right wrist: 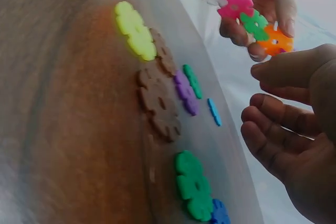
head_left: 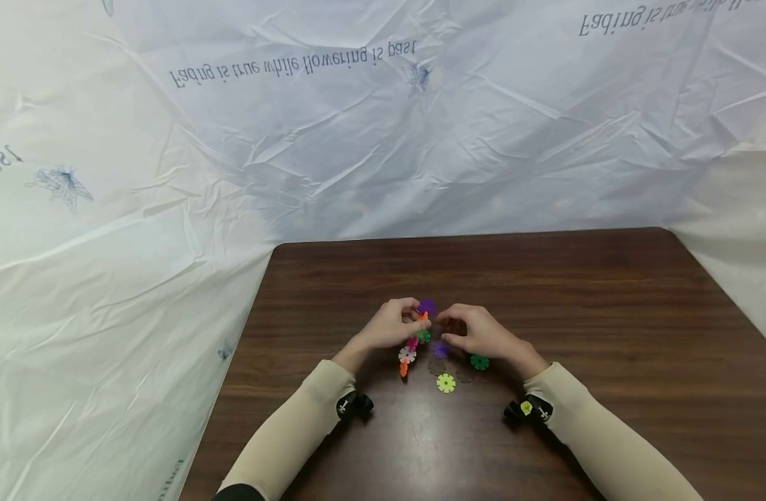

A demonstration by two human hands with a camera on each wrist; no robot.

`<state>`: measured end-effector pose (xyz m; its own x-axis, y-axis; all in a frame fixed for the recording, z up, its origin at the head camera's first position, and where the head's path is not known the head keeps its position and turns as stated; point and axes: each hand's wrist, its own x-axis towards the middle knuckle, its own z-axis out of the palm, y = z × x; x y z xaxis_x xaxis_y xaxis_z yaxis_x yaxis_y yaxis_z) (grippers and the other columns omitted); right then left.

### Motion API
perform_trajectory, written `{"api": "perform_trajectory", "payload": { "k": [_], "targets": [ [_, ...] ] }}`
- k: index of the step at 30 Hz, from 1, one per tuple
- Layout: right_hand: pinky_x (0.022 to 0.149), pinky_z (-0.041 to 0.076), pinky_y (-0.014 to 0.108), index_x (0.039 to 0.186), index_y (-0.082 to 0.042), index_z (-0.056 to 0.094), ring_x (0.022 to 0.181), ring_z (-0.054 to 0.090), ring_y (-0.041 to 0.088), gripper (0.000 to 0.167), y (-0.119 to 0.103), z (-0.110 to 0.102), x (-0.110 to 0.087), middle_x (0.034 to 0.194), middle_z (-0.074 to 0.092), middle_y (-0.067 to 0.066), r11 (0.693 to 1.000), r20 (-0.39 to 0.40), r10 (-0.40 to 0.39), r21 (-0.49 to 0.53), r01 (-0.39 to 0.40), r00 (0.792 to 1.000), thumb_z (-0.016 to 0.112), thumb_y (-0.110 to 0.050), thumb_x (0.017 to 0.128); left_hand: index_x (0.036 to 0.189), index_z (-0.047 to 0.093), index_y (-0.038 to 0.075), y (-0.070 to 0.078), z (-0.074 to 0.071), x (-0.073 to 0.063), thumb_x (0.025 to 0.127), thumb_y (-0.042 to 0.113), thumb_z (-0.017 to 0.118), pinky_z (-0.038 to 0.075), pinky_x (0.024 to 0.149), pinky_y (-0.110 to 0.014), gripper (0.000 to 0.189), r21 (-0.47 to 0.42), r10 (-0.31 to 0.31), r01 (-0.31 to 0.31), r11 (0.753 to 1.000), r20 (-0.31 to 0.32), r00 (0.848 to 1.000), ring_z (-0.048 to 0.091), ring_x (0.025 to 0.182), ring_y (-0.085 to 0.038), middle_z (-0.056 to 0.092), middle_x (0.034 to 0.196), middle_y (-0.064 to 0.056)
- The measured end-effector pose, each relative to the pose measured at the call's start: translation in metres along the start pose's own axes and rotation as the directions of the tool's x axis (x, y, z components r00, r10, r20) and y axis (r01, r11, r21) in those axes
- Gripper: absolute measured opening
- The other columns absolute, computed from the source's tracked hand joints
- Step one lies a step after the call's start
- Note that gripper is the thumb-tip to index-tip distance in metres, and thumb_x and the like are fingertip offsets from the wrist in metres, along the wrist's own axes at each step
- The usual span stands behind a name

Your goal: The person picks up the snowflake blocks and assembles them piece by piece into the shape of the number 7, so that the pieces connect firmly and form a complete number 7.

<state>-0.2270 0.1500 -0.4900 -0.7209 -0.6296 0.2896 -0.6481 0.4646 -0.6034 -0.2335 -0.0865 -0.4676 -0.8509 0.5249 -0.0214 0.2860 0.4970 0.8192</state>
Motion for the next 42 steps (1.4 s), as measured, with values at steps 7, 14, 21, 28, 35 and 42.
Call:
{"api": "perform_trajectory", "payload": {
  "k": [7,14,21,28,35,42],
  "targets": [
    [0.079,0.054,0.034,0.116,-0.008,0.067,0.096,0.064,0.017,0.029,0.001,0.005,0.001,0.111,0.066,0.003,0.998,0.122,-0.002,-0.065,0.010,0.992,0.072,-0.013,0.088,0.114,0.065,0.002,0.001,0.000,0.001,0.095,0.025,0.065,0.054,0.070,-0.027,0.031,-0.089,-0.004,0.002,0.996,-0.016,1.000,0.065,0.082,-0.014,0.067,0.097,-0.008],
    [0.083,0.054,0.036,0.116,-0.006,0.067,0.101,0.062,0.020,0.031,-0.001,0.008,0.000,0.114,0.064,0.007,0.991,0.202,-0.045,-0.113,0.068,0.978,0.073,-0.012,0.086,0.104,0.067,0.004,0.003,0.002,0.000,0.093,0.024,0.069,0.055,0.073,-0.037,0.022,-0.191,-0.029,0.019,0.981,-0.049,0.998,0.063,0.080,-0.014,0.067,0.095,-0.012],
    [0.093,0.051,0.042,0.122,-0.009,0.066,0.114,0.056,0.023,0.033,-0.003,0.009,0.001,0.122,0.061,0.006,0.984,0.294,-0.045,-0.153,0.093,0.955,0.069,-0.011,0.090,0.109,0.067,-0.001,-0.002,0.001,0.003,0.092,0.018,0.069,0.057,0.075,-0.032,0.026,-0.278,-0.050,0.034,0.960,-0.050,0.997,0.068,0.087,-0.016,0.068,0.098,-0.012],
    [0.093,0.051,0.041,0.126,-0.014,0.065,0.115,0.055,0.023,0.038,-0.005,0.011,0.004,0.125,0.059,0.007,0.976,0.339,-0.031,-0.191,0.101,0.940,0.066,-0.006,0.089,0.114,0.067,0.003,-0.001,-0.001,0.002,0.089,0.021,0.073,0.057,0.078,-0.035,0.031,-0.335,-0.107,0.075,0.939,-0.077,0.991,0.067,0.091,-0.016,0.071,0.100,-0.010],
    [0.093,0.051,0.039,0.124,-0.014,0.066,0.113,0.056,0.022,0.038,-0.004,0.012,0.007,0.123,0.060,0.006,0.966,0.352,-0.068,-0.211,0.150,0.933,0.068,-0.007,0.087,0.107,0.070,0.006,-0.002,-0.002,0.003,0.089,0.024,0.074,0.054,0.086,-0.046,0.027,-0.358,-0.126,0.093,0.929,-0.072,0.989,0.066,0.093,-0.016,0.071,0.100,-0.009],
    [0.091,0.051,0.039,0.120,-0.012,0.068,0.110,0.055,0.023,0.033,-0.005,0.012,0.008,0.121,0.060,0.009,0.957,0.363,-0.092,-0.223,0.183,0.927,0.068,-0.007,0.088,0.104,0.070,0.006,-0.003,-0.004,0.004,0.089,0.023,0.074,0.054,0.086,-0.047,0.024,-0.368,-0.121,0.085,0.926,-0.075,0.990,0.066,0.092,-0.015,0.071,0.098,-0.008]
  ]
}}
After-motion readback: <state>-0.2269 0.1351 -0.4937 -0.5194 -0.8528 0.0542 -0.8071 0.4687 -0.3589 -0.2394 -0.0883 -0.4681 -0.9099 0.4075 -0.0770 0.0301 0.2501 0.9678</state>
